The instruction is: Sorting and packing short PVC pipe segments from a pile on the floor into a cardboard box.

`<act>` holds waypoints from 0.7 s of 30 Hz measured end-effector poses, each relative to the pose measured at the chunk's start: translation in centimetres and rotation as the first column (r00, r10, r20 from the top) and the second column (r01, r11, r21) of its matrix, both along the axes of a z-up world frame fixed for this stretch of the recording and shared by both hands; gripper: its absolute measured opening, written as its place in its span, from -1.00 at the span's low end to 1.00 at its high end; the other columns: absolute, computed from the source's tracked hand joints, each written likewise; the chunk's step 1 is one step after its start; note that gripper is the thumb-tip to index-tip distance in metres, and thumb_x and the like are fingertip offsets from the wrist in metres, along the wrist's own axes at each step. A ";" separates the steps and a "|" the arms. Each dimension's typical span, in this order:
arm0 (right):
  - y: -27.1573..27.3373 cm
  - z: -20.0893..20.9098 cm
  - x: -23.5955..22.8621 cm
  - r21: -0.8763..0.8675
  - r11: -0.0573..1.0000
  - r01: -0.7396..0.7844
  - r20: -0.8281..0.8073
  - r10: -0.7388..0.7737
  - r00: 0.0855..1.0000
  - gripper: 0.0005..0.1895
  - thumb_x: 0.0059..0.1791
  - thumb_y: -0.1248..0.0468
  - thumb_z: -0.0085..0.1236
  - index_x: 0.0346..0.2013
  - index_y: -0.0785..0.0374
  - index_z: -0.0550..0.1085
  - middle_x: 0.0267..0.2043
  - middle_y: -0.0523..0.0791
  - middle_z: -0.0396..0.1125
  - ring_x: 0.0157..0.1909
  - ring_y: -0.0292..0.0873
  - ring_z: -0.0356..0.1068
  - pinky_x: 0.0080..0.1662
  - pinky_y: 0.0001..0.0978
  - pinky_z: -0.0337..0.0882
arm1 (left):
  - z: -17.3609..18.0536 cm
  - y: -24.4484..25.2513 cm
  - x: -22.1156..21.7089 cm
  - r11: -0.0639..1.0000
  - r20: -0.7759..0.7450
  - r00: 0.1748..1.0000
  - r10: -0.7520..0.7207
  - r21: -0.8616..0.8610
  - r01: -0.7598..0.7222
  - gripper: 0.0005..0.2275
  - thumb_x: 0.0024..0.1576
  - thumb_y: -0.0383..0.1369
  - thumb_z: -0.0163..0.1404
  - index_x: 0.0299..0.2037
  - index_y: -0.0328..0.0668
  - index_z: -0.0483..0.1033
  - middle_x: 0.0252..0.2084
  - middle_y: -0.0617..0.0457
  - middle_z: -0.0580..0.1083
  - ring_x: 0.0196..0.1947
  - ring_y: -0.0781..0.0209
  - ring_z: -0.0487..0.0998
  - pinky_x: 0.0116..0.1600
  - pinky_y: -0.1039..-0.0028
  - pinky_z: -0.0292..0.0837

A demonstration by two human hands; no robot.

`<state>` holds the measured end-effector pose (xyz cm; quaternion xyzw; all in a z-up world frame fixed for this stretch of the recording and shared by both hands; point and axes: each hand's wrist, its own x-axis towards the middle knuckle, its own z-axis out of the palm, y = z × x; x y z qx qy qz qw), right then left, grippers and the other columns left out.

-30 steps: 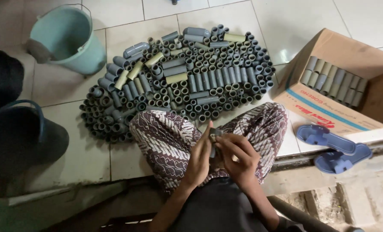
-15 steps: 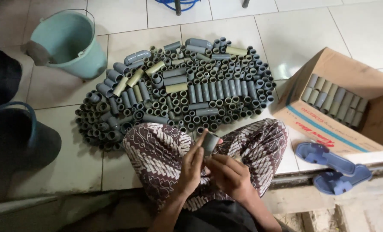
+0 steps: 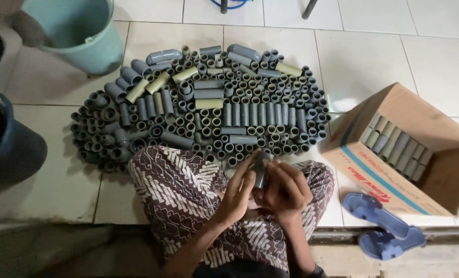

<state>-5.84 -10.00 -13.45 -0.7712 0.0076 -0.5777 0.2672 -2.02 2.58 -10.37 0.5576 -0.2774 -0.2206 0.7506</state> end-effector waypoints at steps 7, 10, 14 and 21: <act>-1.8 1.7 3.4 0.148 0.988 -0.049 -0.015 0.052 0.999 -0.94 -0.07 0.55 0.22 -0.41 0.41 0.57 -0.41 0.03 0.39 -0.48 -0.03 0.41 -0.33 -0.24 0.47 | -4.0 -0.5 7.8 0.950 0.194 0.940 -0.281 0.194 0.244 -0.48 0.31 -0.30 -0.04 0.45 -0.30 0.15 0.36 -0.33 0.30 0.32 -0.25 0.33 0.35 -0.08 0.27; -2.7 1.4 5.0 0.154 0.984 -0.088 -0.065 0.099 0.993 -0.89 -0.13 0.58 0.29 -0.44 0.36 0.62 -0.42 -0.03 0.43 -0.47 -0.09 0.45 -0.40 -0.26 0.43 | -4.2 -1.3 10.3 0.931 0.268 0.913 -0.307 0.282 0.230 -0.47 0.24 -0.33 0.07 0.40 -0.32 0.24 0.27 -0.31 0.40 0.24 -0.21 0.45 0.28 -0.04 0.36; -2.9 0.5 6.7 0.165 0.959 -0.229 -0.185 0.258 0.948 -0.90 -0.05 0.46 0.28 -0.24 0.38 0.62 -0.30 0.00 0.42 -0.37 0.04 0.48 -0.34 -0.13 0.48 | -7.4 -2.0 12.3 0.974 0.013 0.976 -0.219 0.061 0.218 -0.45 0.18 -0.44 0.15 0.38 -0.39 0.27 -0.08 -0.31 0.58 -0.06 0.01 0.63 0.00 0.22 0.60; -3.1 -3.2 7.9 0.171 0.931 -0.321 -0.280 0.359 0.890 -0.88 -0.05 0.48 0.25 -0.27 0.31 0.66 -0.36 -0.09 0.44 -0.36 -0.01 0.50 -0.29 -0.24 0.51 | -10.2 0.1 12.6 0.941 -0.144 0.951 -0.272 0.167 0.294 -0.50 0.33 -0.40 -0.07 0.44 -0.40 0.09 0.31 -0.38 0.31 0.32 -0.22 0.35 0.36 -0.04 0.34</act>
